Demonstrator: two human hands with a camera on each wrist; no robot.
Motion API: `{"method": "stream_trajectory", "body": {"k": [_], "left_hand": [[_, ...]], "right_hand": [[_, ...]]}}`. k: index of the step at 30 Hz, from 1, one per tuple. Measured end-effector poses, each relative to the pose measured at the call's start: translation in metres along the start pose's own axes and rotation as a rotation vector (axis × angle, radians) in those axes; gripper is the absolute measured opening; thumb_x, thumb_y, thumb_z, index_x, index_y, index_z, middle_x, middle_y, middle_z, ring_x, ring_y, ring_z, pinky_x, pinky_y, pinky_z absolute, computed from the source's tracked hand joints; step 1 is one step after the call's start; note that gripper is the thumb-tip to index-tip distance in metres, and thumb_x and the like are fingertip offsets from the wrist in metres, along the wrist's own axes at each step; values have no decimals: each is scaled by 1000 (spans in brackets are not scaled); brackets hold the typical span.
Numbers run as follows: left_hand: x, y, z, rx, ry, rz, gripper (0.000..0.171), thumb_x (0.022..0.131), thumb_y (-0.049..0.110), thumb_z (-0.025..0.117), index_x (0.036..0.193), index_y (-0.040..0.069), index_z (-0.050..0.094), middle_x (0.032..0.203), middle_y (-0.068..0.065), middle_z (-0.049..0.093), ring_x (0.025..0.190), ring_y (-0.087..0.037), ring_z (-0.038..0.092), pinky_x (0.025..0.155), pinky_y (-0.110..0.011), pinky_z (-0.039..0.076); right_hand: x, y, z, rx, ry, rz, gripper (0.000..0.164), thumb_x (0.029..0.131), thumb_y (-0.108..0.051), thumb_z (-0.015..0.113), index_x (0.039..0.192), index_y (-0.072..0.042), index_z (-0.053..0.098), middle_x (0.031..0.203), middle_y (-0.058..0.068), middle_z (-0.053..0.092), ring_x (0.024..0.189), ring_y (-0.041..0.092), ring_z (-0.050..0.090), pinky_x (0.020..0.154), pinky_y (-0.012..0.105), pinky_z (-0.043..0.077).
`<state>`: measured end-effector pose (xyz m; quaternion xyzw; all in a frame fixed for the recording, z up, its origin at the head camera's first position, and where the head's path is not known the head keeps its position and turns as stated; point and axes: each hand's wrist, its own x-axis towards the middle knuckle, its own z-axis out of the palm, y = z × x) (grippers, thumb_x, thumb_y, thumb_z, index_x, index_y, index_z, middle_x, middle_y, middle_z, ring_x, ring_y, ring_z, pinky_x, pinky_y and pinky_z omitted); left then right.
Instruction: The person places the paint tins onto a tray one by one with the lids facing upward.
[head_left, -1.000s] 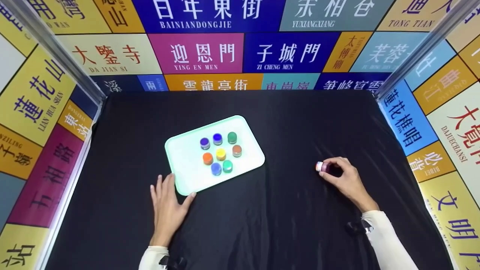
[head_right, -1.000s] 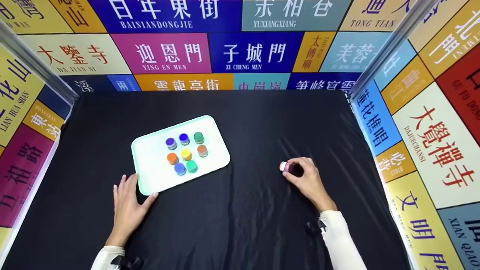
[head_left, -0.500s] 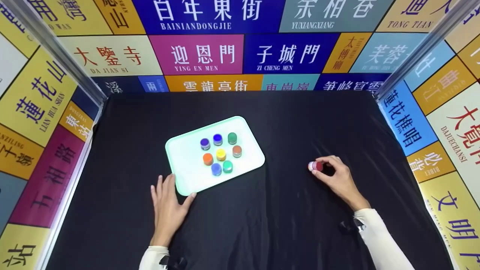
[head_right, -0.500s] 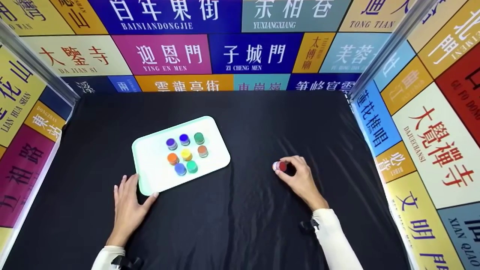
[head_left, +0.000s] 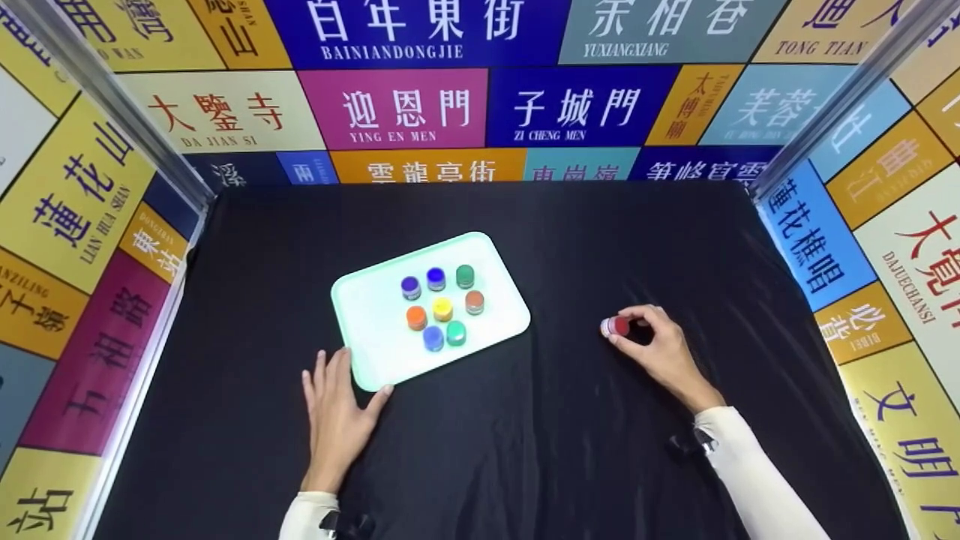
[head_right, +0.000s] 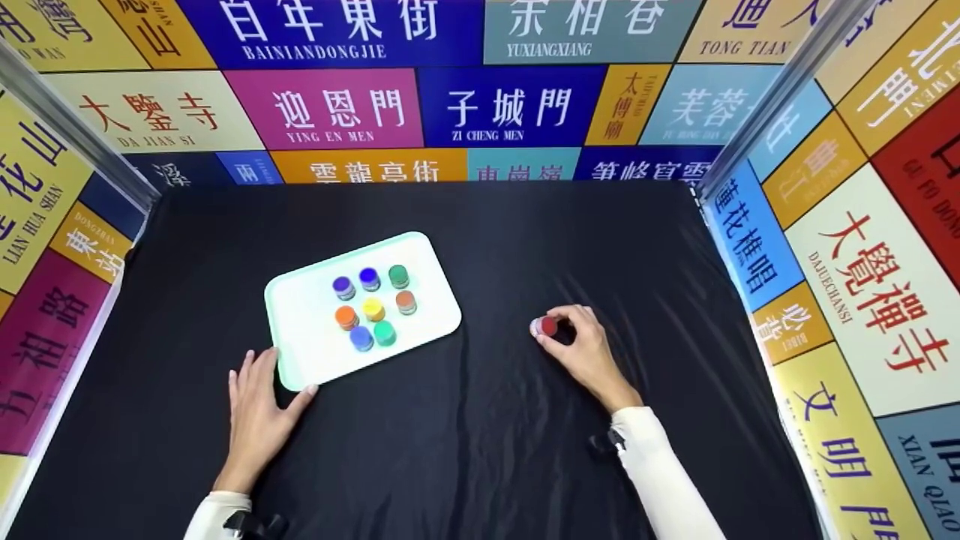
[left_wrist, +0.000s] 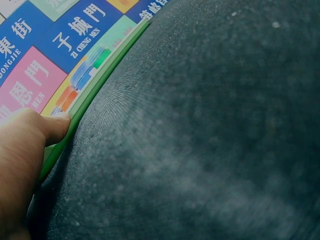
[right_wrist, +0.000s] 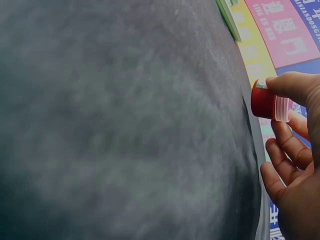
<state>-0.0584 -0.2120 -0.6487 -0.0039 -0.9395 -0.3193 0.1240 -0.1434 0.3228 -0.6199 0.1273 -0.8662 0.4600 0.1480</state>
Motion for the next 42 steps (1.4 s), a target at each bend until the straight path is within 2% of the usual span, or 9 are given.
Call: {"method": "stream_trajectory", "body": {"k": [4,11,20,25,28,32,35,42], "left_hand": [[0,0,0,3,1,-1,97,94,42,89,166,-2,41,169,-25,44,166,-49,19,134,-67,0],[0,1,1,3,6,9,96,94,42,88,166,-3,42,168,-25,44,165,-50,20,134,-68,1],[-1,0,1,9,18,13,97,93,43,88,165,-4,43,167,-26,45,165,-50,22,133,-69,3],[-1,0,0,8,21,18,97,93,43,88,164,-4,43,167,-26,46,165,-50,22,133,-69,3],[-1,1,0,9,25,18,96,93,43,88,164,-4,43,167,-25,46,165,-49,23,133,-69,3],[-2,1,0,5,20,17,96,94,43,88,165,-4,43,167,-25,45,165,-49,22,133,-69,3],[-2,0,1,2,15,14,96,94,43,88,165,-3,42,168,-25,45,165,-49,21,133,-69,3],[-1,0,1,3,10,11,96,94,43,88,166,-3,41,168,-25,44,166,-49,20,133,-69,2]], "right_hand": [[6,-3,5,12,-19,-23,39,80,2,97,115,-3,79,111,12,77,103,29,64,94,24,48],[13,-8,20,59,-25,-50,39,78,4,97,113,-3,81,106,13,76,99,36,64,90,34,49],[20,-14,40,70,-80,-48,37,82,-3,97,115,-5,81,106,8,76,101,33,64,92,33,49],[24,-19,49,74,-88,-36,37,81,-2,98,114,-6,81,106,7,76,101,32,64,90,36,49],[27,-24,53,93,-89,-40,38,81,-1,98,114,-7,81,107,9,76,102,36,64,88,39,48],[31,-29,61,119,-70,-73,39,79,1,98,114,-5,82,106,12,76,101,40,64,86,36,47],[35,-32,66,114,-71,-99,39,79,0,98,114,-6,82,107,10,76,102,37,64,88,35,47],[45,-40,78,94,-127,-111,35,87,-9,96,118,-6,79,111,5,75,105,30,64,91,44,51]]}}
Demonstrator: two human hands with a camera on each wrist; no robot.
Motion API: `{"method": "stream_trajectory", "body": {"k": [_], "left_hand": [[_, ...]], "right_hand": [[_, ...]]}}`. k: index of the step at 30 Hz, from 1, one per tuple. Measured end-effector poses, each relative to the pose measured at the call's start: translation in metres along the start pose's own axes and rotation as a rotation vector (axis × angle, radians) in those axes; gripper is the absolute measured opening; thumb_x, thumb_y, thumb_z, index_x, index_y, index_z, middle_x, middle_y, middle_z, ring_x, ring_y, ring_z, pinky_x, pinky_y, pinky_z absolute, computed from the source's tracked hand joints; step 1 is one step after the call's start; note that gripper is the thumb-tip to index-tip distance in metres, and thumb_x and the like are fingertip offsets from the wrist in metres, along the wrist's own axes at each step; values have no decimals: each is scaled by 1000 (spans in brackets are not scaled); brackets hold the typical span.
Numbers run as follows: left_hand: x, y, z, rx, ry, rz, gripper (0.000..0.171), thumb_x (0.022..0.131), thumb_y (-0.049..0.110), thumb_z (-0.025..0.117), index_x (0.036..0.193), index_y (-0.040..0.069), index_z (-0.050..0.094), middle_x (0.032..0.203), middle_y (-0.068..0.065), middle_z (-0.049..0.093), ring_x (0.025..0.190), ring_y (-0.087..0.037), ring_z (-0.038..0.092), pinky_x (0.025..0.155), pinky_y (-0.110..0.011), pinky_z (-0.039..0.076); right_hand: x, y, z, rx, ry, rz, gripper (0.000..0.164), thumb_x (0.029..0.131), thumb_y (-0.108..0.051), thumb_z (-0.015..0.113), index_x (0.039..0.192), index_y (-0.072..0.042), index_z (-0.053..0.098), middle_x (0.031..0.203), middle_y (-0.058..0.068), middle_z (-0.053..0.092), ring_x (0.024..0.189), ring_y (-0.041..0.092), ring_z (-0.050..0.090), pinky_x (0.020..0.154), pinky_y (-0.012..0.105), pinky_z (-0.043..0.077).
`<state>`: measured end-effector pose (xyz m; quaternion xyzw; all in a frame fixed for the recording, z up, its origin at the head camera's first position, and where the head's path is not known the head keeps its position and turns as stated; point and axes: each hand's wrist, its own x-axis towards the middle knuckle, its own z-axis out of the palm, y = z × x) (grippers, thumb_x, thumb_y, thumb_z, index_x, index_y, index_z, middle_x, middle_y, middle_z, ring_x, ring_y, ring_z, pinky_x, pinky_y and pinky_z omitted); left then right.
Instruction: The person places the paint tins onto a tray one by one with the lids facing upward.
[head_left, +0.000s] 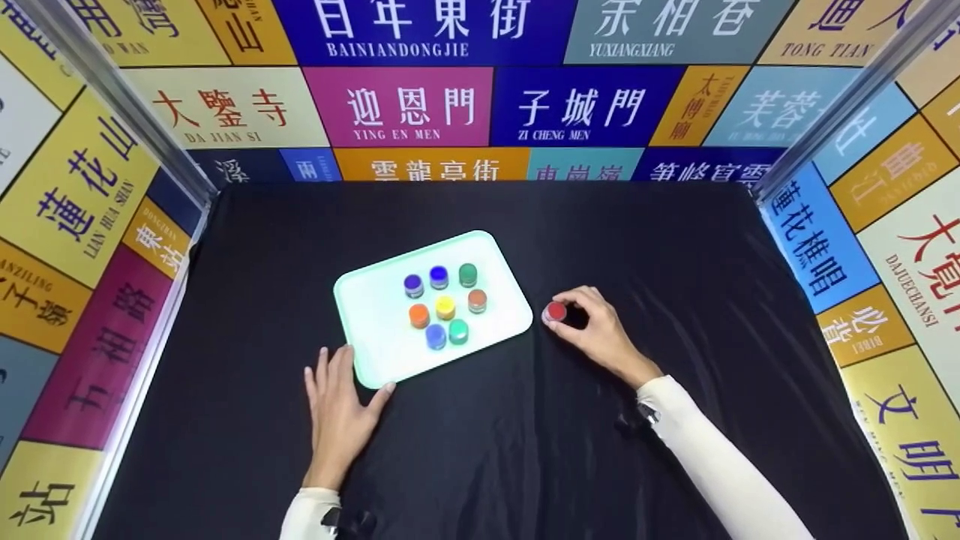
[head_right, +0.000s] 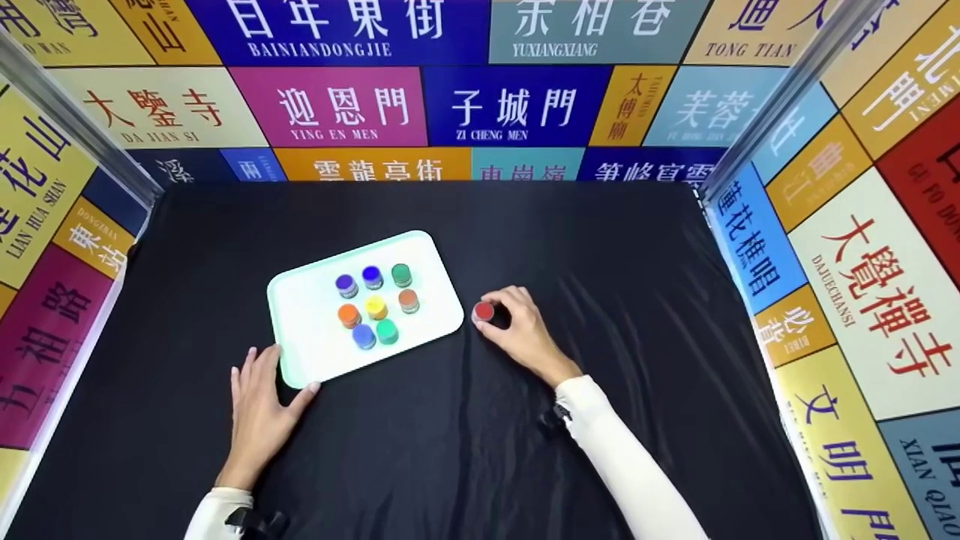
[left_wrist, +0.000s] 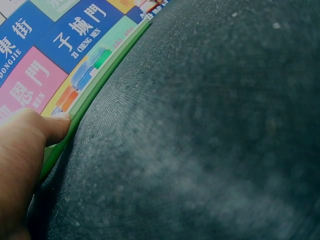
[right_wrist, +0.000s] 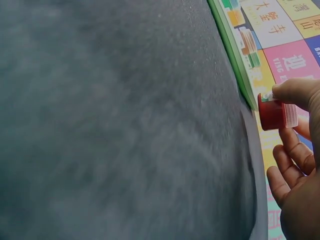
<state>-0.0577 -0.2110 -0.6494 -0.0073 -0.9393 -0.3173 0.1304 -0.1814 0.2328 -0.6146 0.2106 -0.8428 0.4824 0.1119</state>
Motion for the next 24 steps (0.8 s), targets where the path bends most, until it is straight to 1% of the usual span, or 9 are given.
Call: {"method": "stream_trajectory", "body": {"k": [5,8,11,12,15,17,24], "left_hand": [[-1,0,0,2,-3,0,97,95,45,87,166,-3,41,169,-24,44,166,-48,20,134,-68,1],[-1,0,-1,1,-2,0,97,95,45,87,166,-3,41,169,-24,44,166,-48,20,134,-68,1],[0,0,-1,1,-3,1,97,95,45,86,167,-2,40,169,-24,43,166,-48,20,134,-68,1],[0,0,-1,1,-4,1,97,96,45,86,167,-2,40,169,-24,43,166,-48,19,134,-68,1],[0,0,-1,3,-4,0,97,96,45,86,167,-2,40,169,-24,43,166,-48,19,134,-68,1],[0,0,-1,3,-3,1,98,96,45,86,167,-2,39,169,-24,43,166,-48,19,134,-67,0],[0,0,-1,-3,1,2,97,95,44,87,167,-2,40,169,-24,43,166,-48,19,134,-67,0]], "right_hand": [[7,-4,10,-1,-23,6,36,87,-12,96,116,-5,77,111,6,74,105,33,64,91,46,52],[11,-7,17,8,-45,-4,35,87,-11,96,116,-5,78,111,5,74,106,30,63,92,45,52],[15,-9,24,10,-59,-14,34,88,-11,95,116,-6,78,113,3,75,108,25,63,94,40,52],[16,-10,27,7,-64,-13,33,88,-11,95,116,-6,78,113,3,74,108,24,62,95,36,51],[20,-12,34,13,-77,-17,32,88,-12,95,116,-8,78,113,3,74,109,25,62,97,29,49],[23,-14,37,15,-87,-19,32,88,-12,95,116,-9,79,112,3,73,109,27,63,98,27,48],[26,-19,51,16,-120,-52,33,87,-11,95,115,-6,78,111,6,74,109,31,62,98,36,49]]}}
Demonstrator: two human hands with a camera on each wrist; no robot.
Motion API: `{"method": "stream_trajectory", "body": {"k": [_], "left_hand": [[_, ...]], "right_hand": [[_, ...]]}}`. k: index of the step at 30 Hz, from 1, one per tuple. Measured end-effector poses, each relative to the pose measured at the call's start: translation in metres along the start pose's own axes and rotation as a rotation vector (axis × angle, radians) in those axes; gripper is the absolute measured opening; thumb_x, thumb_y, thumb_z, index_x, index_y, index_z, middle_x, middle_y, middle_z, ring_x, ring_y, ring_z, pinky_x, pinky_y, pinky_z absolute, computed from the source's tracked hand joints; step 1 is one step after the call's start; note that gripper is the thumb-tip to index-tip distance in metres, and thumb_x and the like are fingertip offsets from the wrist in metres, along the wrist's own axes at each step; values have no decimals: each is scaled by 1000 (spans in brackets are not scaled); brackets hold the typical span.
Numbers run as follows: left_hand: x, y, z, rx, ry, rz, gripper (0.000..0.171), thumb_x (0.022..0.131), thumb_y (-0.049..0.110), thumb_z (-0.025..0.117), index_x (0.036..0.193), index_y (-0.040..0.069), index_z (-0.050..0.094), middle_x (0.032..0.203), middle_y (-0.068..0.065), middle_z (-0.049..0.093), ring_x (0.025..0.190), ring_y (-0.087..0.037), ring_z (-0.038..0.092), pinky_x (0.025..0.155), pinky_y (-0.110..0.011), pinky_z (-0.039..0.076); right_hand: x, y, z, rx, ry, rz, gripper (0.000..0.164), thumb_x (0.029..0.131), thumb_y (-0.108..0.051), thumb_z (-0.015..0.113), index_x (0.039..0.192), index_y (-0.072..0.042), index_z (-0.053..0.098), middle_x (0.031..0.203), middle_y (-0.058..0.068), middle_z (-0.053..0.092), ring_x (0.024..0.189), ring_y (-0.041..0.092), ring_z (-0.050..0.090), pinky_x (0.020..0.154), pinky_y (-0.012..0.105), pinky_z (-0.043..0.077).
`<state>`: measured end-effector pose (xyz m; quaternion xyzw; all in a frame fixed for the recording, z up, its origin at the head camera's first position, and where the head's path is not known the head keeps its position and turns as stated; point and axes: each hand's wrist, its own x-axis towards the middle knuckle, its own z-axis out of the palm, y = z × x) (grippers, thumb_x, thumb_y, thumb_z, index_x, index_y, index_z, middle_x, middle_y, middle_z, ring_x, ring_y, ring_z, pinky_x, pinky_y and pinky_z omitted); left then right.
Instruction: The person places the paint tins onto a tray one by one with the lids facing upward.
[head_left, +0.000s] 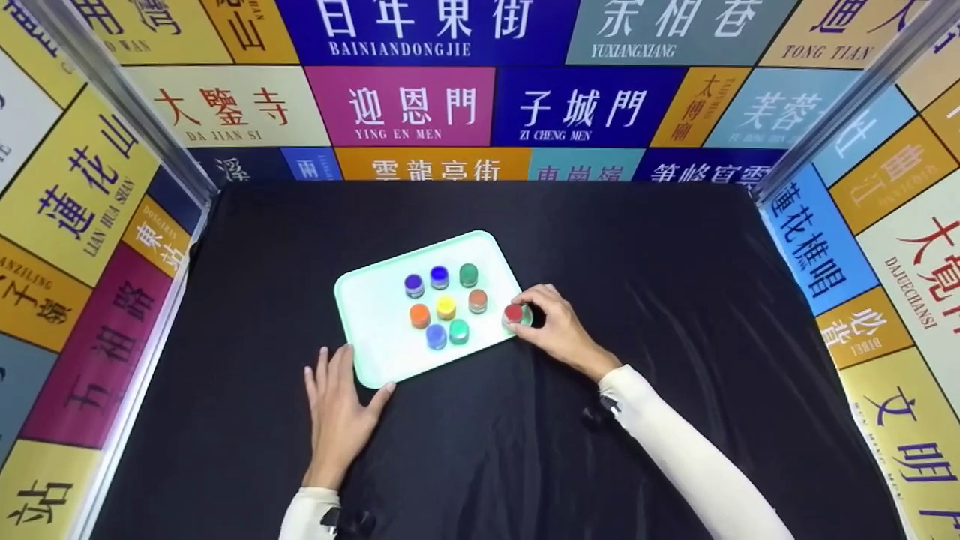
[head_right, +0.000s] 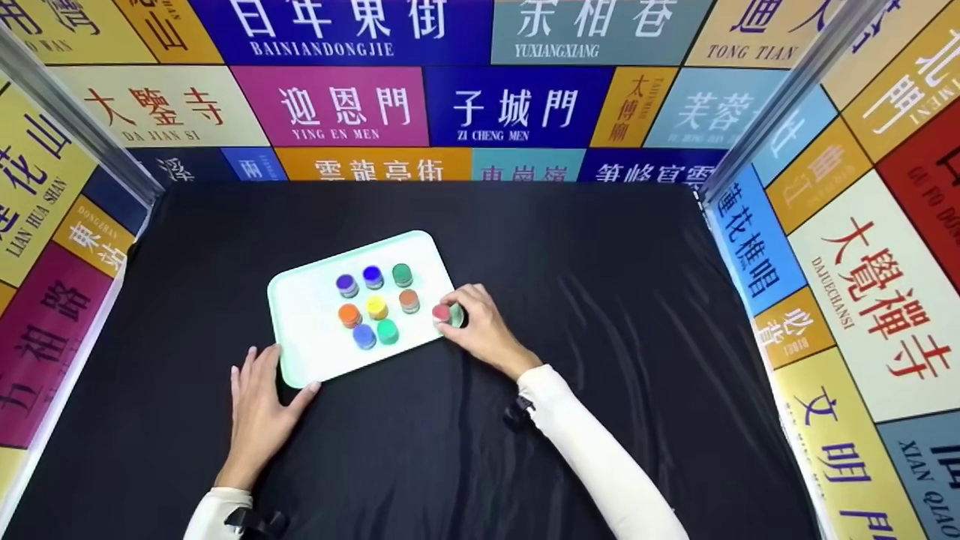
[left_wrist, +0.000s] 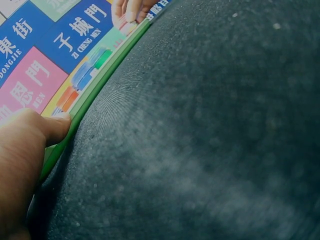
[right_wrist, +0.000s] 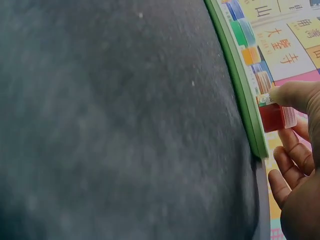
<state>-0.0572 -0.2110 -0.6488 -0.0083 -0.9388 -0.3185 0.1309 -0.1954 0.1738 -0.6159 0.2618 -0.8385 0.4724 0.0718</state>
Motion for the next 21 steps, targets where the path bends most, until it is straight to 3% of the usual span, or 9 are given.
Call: {"method": "stream_trajectory", "body": {"k": [9,14,21], "left_hand": [[0,0,0,-2,4,1,97,95,42,88,166,-4,40,169,-25,43,166,-49,20,134,-68,0],[0,-1,0,-3,7,1,96,95,43,87,166,-3,41,168,-25,44,166,-49,20,134,-69,1],[1,-1,1,-1,9,4,97,95,43,88,166,-4,42,168,-25,45,165,-49,21,134,-68,2]], "right_hand": [[3,-6,14,-15,-26,4,34,87,-13,95,117,-6,79,114,6,73,115,29,58,101,37,49],[4,-8,20,-31,-13,0,33,87,-17,96,115,-7,79,112,5,74,121,29,56,108,45,41],[5,-10,27,-64,-14,8,31,87,-21,96,112,-10,80,110,1,74,124,29,53,105,51,36]]}}
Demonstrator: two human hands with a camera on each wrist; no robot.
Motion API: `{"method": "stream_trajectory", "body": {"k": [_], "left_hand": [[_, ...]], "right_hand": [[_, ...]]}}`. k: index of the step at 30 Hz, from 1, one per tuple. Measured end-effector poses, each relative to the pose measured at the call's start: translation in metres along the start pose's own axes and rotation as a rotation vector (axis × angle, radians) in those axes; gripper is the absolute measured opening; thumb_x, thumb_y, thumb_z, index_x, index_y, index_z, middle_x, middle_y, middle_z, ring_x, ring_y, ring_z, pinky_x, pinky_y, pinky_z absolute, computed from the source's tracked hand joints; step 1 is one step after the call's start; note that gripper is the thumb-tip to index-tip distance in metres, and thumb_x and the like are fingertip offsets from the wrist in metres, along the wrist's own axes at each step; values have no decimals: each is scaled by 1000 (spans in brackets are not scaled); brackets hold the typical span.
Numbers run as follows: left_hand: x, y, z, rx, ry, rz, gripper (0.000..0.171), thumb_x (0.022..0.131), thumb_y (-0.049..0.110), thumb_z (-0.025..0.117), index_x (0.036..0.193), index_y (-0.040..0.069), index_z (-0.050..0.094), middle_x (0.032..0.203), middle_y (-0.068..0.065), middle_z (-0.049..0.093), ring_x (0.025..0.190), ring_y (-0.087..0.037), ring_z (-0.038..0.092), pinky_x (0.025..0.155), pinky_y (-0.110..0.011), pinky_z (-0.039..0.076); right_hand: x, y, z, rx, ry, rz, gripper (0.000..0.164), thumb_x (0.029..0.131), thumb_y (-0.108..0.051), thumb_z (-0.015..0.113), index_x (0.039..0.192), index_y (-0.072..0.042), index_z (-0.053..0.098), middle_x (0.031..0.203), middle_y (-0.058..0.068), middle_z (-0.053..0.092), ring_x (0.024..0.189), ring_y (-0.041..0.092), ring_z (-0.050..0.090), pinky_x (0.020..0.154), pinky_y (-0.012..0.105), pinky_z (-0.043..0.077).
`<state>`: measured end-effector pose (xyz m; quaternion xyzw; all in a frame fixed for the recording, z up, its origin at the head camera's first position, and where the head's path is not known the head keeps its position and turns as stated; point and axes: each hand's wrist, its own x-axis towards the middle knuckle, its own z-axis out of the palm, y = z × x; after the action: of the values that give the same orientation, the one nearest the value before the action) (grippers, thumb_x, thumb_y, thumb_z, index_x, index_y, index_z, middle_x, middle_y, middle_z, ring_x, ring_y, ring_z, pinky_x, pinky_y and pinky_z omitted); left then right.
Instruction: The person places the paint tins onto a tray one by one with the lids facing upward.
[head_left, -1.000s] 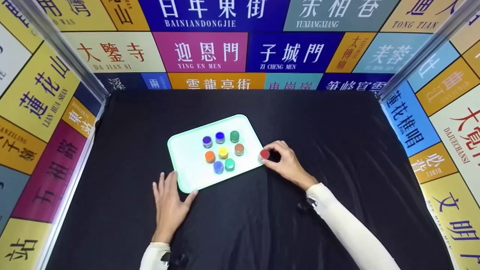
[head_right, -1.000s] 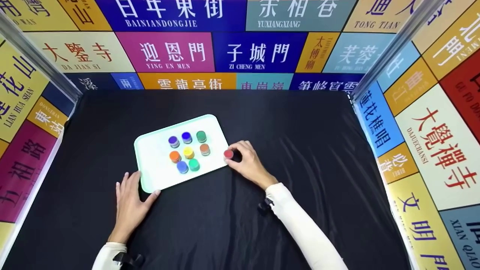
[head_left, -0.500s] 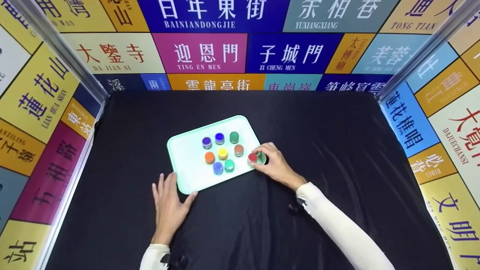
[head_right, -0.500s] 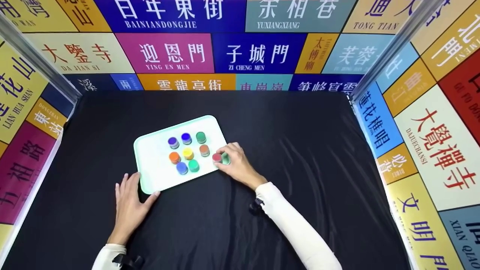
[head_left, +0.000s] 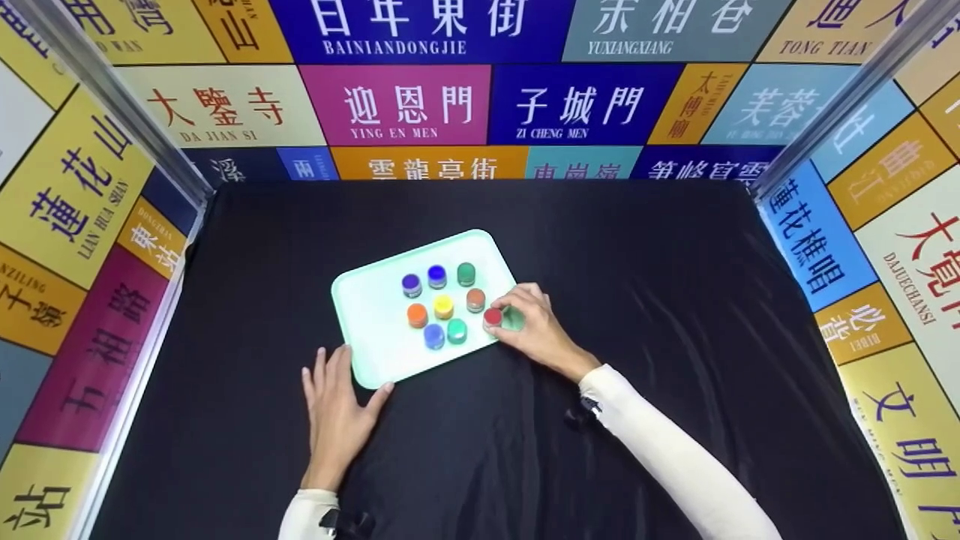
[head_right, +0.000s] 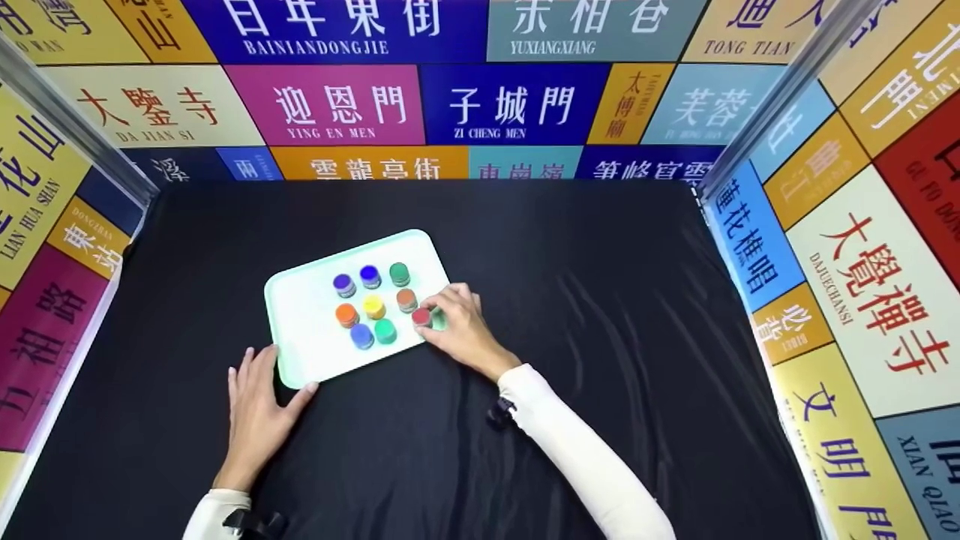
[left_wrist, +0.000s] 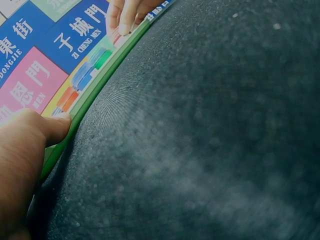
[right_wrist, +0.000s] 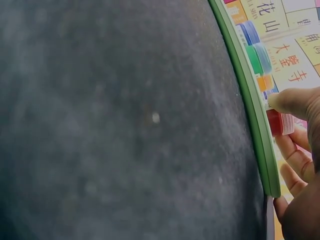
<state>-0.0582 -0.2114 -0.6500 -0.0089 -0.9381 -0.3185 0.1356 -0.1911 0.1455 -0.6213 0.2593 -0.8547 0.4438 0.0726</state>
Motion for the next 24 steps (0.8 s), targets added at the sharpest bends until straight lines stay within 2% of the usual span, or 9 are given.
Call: {"method": "stream_trajectory", "body": {"k": [16,20,24], "left_hand": [[-2,1,-1,4,-1,-3,96,94,41,89,165,-3,42,168,-25,44,165,-50,21,134,-68,2],[-1,1,-1,2,-1,-2,95,94,41,89,165,-3,43,168,-25,45,165,-50,21,134,-69,1],[-1,0,-1,1,2,3,95,95,42,88,165,-3,42,167,-24,45,165,-50,22,134,-69,1]], "right_hand": [[1,-6,6,-54,-9,-7,33,87,-19,95,113,-10,79,107,4,73,125,30,53,103,52,37],[0,-5,1,-49,-18,-1,37,87,-22,96,117,-8,79,112,4,73,127,29,53,105,53,37],[-1,-4,-12,-34,-6,9,42,89,-21,95,121,-3,77,121,8,71,129,31,52,107,55,37]]}}
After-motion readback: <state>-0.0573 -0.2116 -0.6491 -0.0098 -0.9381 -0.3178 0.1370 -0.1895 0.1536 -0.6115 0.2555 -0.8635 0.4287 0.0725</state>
